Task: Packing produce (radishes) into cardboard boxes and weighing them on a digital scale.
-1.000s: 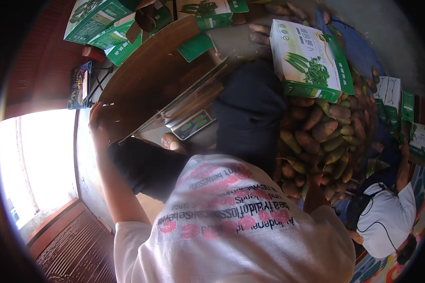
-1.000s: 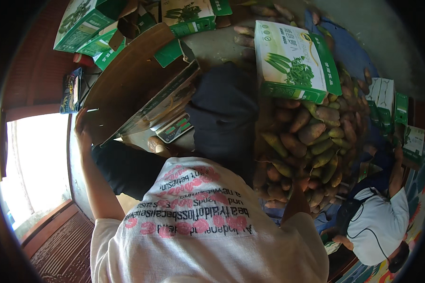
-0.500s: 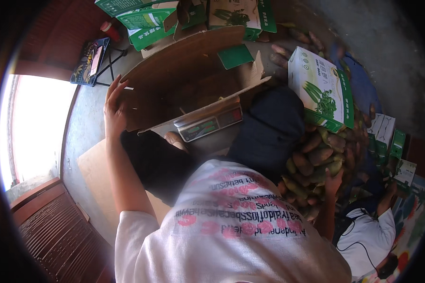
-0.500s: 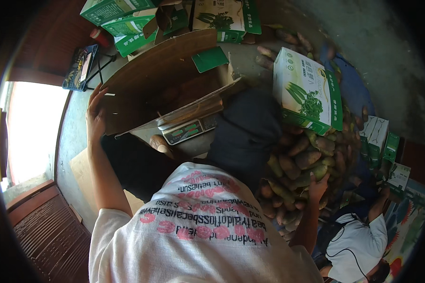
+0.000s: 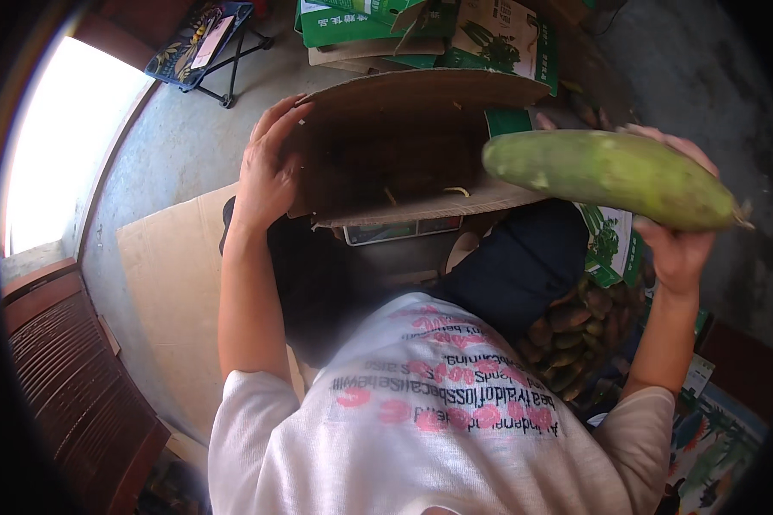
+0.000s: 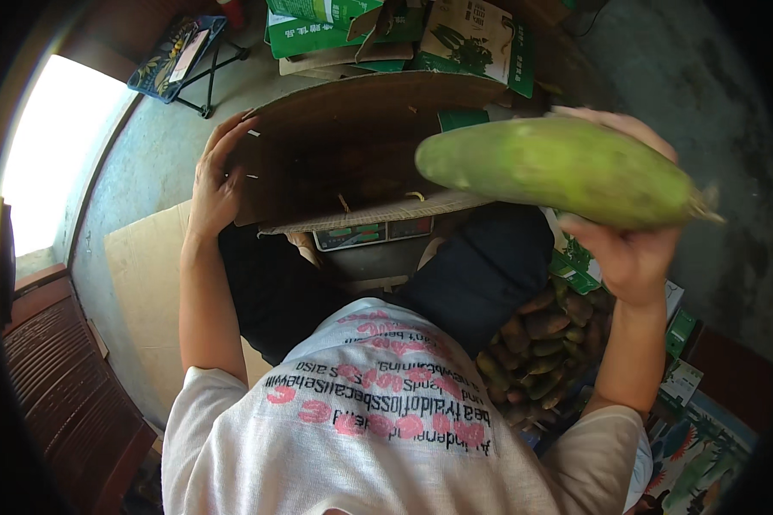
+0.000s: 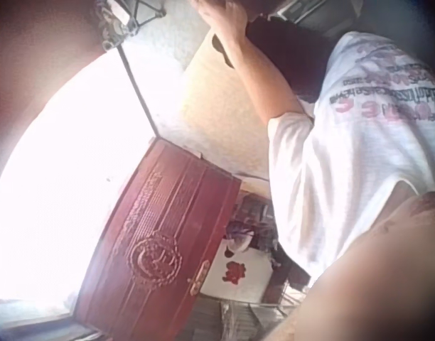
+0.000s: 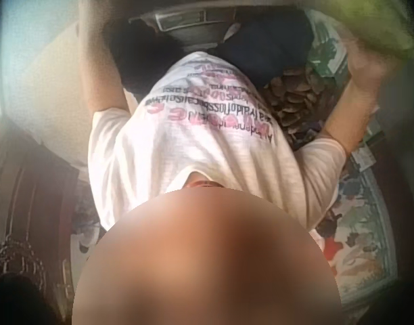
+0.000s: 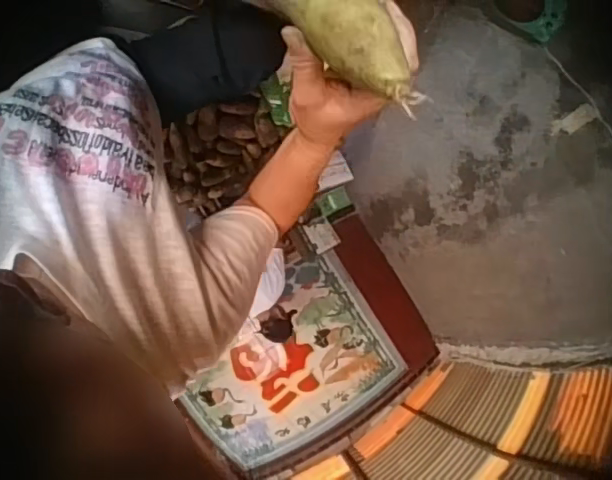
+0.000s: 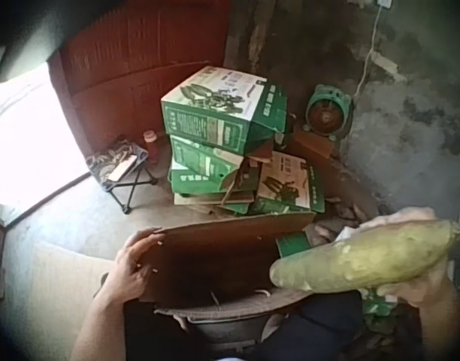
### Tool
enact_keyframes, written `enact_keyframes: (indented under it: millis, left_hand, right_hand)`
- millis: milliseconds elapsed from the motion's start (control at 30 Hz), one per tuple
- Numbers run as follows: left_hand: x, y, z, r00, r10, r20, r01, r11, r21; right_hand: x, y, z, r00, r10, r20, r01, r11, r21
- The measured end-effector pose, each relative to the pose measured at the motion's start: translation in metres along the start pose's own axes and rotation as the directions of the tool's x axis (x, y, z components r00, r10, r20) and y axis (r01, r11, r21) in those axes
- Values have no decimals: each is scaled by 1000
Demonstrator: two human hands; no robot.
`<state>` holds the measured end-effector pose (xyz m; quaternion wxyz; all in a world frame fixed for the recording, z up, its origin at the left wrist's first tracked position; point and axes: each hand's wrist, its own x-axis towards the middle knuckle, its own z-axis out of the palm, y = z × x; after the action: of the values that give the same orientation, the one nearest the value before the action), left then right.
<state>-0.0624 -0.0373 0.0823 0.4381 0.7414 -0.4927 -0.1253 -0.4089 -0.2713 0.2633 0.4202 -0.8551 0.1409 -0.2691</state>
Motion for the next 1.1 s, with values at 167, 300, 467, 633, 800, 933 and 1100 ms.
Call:
enact_keyframes:
  millis: [167, 300, 467, 633, 800, 933, 1100]
  left_hand:
    - [-2, -4, -10, 1000, 15, 11, -15, 999, 37]
    - [-2, -5, -9, 1000, 8, 15, -8, 999, 48]
    - [-3, -6, -13, 999, -30, 40, 29, 999, 41]
    - [1, -2, -15, 999, -11, 41, 8, 997, 73]
    - [4, -4, -10, 999, -3, 49, 0, 998, 55]
    - [4, -2, -8, 999, -12, 31, 11, 999, 53]
    - [-1, -2, -4, 999, -9, 41, 8, 1000, 14]
  right_hand:
    - [89, 84, 151, 789, -53, 612, 187, 970, -157]
    - [95, 163, 234, 491, 361, 793, 197, 841, -504]
    - [87, 245, 294, 352, 578, 736, 244, 702, -669]
    - [63, 283, 310, 331, 626, 707, 177, 694, -698]
    - [74, 251, 316, 379, 571, 728, 74, 766, -639]
    - [97, 218, 307, 406, 447, 797, 111, 842, -528]
    - [111, 162, 231, 455, 300, 838, 47, 932, -359]
